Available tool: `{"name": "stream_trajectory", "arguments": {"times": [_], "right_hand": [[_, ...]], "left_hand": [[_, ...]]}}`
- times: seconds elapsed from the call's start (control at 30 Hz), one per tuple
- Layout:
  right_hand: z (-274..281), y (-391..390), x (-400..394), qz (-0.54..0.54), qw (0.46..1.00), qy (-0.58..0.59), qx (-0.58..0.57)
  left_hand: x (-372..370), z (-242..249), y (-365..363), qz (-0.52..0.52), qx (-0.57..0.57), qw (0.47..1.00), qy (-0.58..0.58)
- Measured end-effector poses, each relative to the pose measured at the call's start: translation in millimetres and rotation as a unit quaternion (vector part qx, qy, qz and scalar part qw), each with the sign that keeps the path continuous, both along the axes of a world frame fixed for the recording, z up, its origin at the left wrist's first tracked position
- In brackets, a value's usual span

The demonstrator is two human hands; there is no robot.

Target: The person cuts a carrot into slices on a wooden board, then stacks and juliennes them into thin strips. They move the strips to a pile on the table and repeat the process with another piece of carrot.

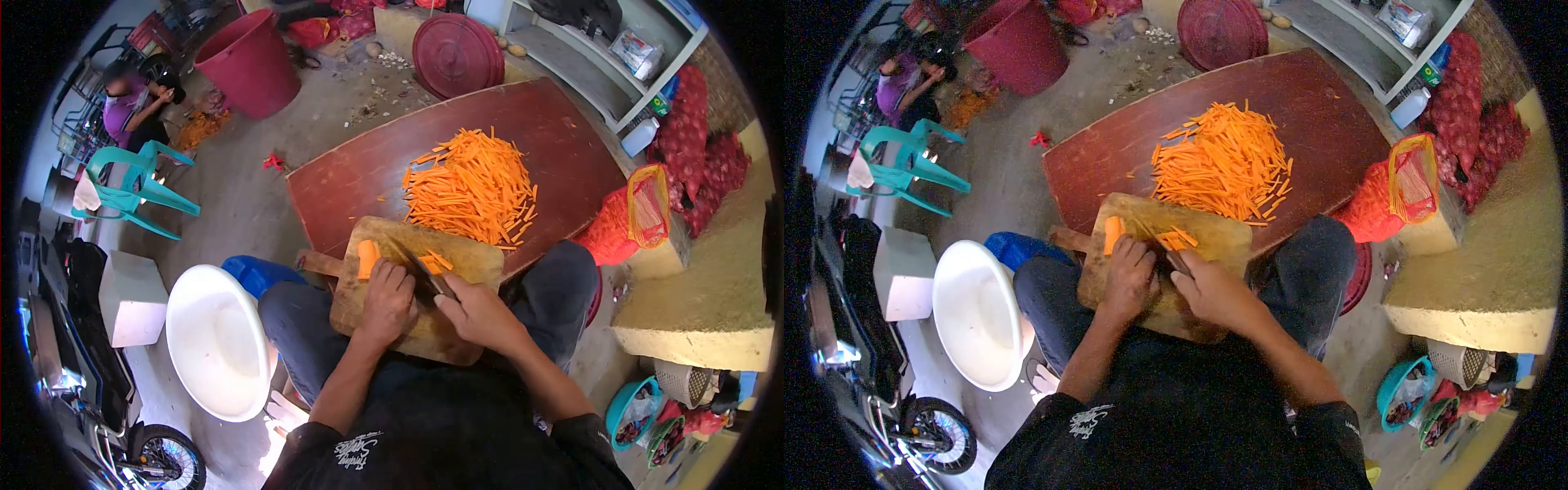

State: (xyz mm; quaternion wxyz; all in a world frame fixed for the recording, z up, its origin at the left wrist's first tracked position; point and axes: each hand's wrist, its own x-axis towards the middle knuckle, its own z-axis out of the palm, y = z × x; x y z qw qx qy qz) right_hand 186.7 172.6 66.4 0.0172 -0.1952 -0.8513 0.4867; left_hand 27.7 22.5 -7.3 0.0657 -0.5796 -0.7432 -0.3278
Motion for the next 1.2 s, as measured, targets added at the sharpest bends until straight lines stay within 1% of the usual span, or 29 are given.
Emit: {"name": "stream_trajectory", "arguments": {"times": [0.1, 0.17, 0.2, 0.27, 0.3, 0.4, 0.47, 0.5, 0.6, 0.63, 0.73, 0.8, 0.83, 0.93, 0.97, 1.07, 1.1, 1.17, 1.2], "right_hand": [[-1, 10, 11, -0.045, 0.997, 0.051, -0.035], [11, 15, 22, -0.041, 0.997, 0.008, -0.058], [17, 18, 26, -0.040, 0.997, -0.013, -0.068], [15, 17, 39, 0.008, 0.998, -0.009, -0.056], [15, 18, 43, 0.032, 0.998, -0.008, -0.051], [11, 26, 45, 0.085, 0.995, -0.057, -0.020], [-3, 38, 41, 0.031, 1.000, 0.002, -0.002], [-6, 45, 37, 0.004, 0.999, 0.033, 0.007], [2, 65, 20, -0.039, 0.999, -0.033, -0.012], [13, 63, 13, -0.051, 0.998, -0.035, -0.016], [6, 55, 15, -0.059, 0.998, 0.005, -0.007], [3, 44, 21, -0.020, 0.999, 0.022, 0.029], [2, 38, 25, -0.002, 0.998, 0.033, 0.048], [-3, 19, 32, 0.017, 0.997, 0.074, 0.018], [0, 17, 34, 0.014, 0.999, 0.021, -0.023], [-1, 13, 37, 0.006, 0.999, 0.042, -0.018], [1, 13, 38, 0.003, 0.999, 0.030, -0.013], [6, 16, 38, -0.004, 1.000, 0.004, -0.004], [6, 17, 39, -0.010, 1.000, 0.002, -0.003]], "left_hand": [[-5, 1, -3, 0.020, 0.055, 0.998, -0.011], [-12, 2, -2, 0.047, 0.104, 0.993, -0.017], [-17, 3, -3, 0.063, 0.105, 0.992, -0.005], [-29, 8, -9, 0.095, 0.103, 0.990, 0.016], [-34, 10, -11, 0.107, 0.099, 0.989, 0.007], [-46, 17, -19, 0.137, 0.076, 0.987, -0.024], [-52, 23, -26, 0.148, 0.052, 0.986, -0.052], [-57, 20, -31, 0.142, 0.032, 0.987, -0.066], [-59, 30, -34, 0.134, -0.005, 0.985, -0.112], [-60, 30, -34, 0.132, -0.013, 0.985, -0.111], [-60, 31, -33, 0.127, -0.049, 0.984, -0.113], [-59, 34, -32, 0.120, -0.083, 0.982, -0.119], [-60, 31, -32, 0.113, -0.083, 0.981, -0.133], [-64, 22, -28, 0.092, -0.071, 0.979, -0.167], [-63, 21, -27, 0.087, -0.059, 0.979, -0.175], [-61, 22, -21, 0.080, -0.048, 0.981, -0.171], [-59, 22, -18, 0.079, -0.048, 0.982, -0.166], [-56, 10, -12, 0.060, -0.027, 0.978, -0.200], [-53, 14, -6, 0.051, -0.016, 0.975, -0.217]]}}
